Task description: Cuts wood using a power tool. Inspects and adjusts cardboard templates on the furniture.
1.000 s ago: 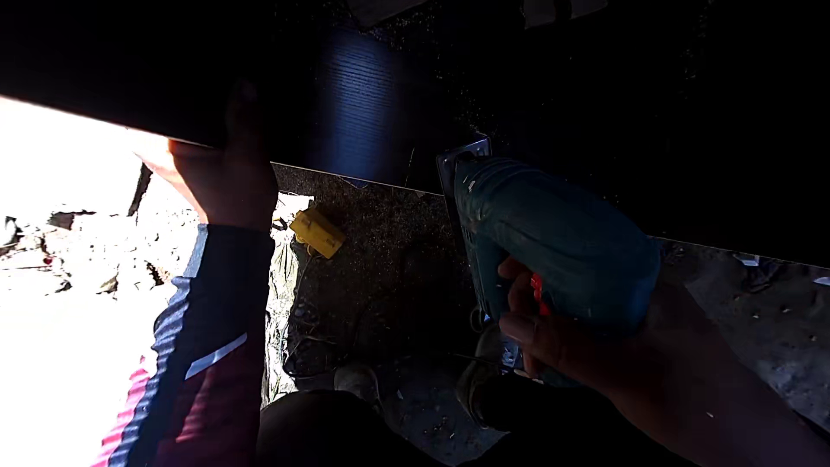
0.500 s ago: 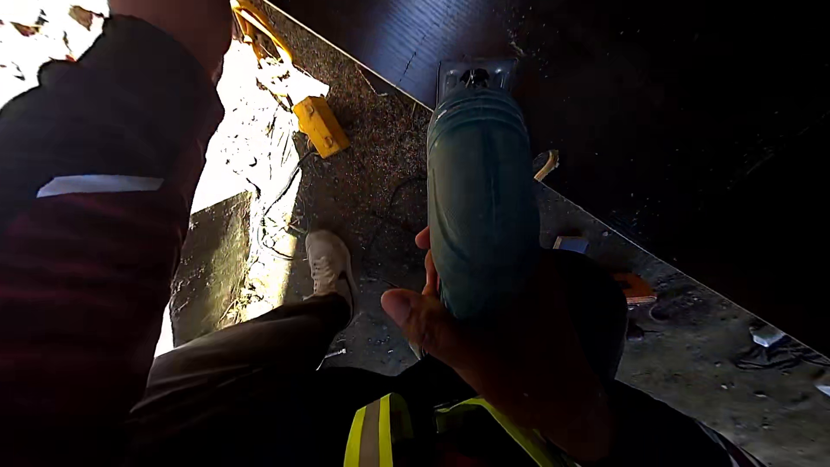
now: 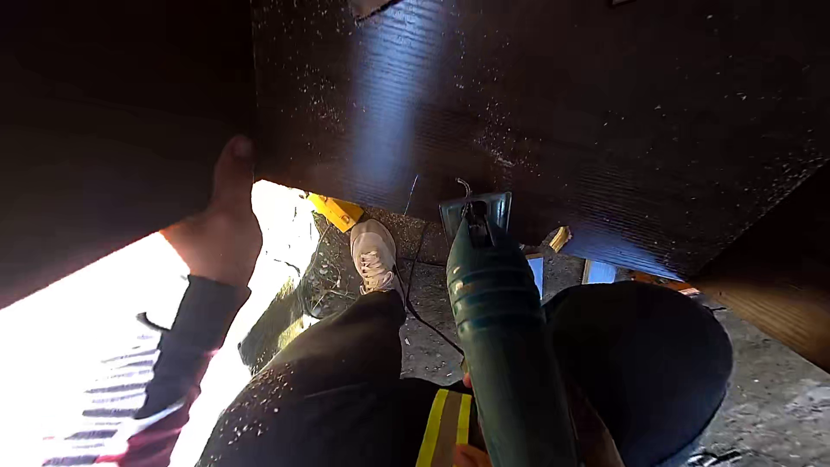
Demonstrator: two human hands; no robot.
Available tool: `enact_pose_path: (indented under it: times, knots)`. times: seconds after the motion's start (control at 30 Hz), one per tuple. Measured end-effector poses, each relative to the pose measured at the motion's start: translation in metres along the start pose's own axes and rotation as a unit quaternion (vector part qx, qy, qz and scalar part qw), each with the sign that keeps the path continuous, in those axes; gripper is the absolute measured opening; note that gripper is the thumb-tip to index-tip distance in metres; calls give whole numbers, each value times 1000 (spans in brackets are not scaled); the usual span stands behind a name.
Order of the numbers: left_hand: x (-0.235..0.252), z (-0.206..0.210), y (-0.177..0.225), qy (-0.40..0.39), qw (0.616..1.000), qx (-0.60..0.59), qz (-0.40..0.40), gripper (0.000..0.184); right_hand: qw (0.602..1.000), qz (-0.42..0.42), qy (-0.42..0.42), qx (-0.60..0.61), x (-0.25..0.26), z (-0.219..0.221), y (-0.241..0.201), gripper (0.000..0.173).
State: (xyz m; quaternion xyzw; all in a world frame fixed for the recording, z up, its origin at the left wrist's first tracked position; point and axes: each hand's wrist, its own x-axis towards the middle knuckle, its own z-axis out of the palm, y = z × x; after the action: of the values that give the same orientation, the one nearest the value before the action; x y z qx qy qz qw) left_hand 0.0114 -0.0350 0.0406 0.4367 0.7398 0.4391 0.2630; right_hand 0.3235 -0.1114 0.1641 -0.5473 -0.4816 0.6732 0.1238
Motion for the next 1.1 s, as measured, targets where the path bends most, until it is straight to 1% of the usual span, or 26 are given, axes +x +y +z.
enact_pose_path:
  times: [0.07, 0.17, 0.23, 0.33, 0.43, 0.57, 0.63, 0.73, 0.87, 1.0, 1.1]
  knots:
    - [1, 0, -6, -3, 1000, -15, 17, 37, 1000, 24, 2, 1, 1, -3, -9, 55]
    - [-1, -8, -15, -13, 1000, -18, 17, 39, 993, 85, -25, 72, 10, -2, -26, 58]
    - [0, -7, -17, -5, 999, -27, 17, 37, 990, 99, -39, 96, 16, -6, -43, 57]
    - [2, -3, -22, 2, 998, -53, 44, 36, 991, 120, -25, 56, 16, -6, -45, 61]
    - [4, 2, -25, 15, 995, -70, 70, 36, 994, 106, -12, 15, 3, -13, -42, 53]
    - [2, 4, -26, 27, 994, -87, 56, 33, 995, 98, 1, 6, 0, -13, -40, 52]
    - [0, 1, -29, 29, 996, -74, 51, 33, 995, 86, 35, -24, -3, -9, -40, 52]
    - [-2, 0, -30, 49, 997, -50, 44, 34, 990, 93, 90, -56, -8, -6, -44, 51]
    - [-3, 6, -18, 68, 996, -63, 9, 34, 984, 103, 93, -113, 8, -6, -60, 44]
    - [-3, 8, -14, 61, 997, -54, 10, 31, 983, 115, 99, -106, 24, -2, -66, 47]
    - [-5, 7, -18, 69, 996, -64, -6, 35, 980, 128, 100, -115, 28, -5, -73, 46]
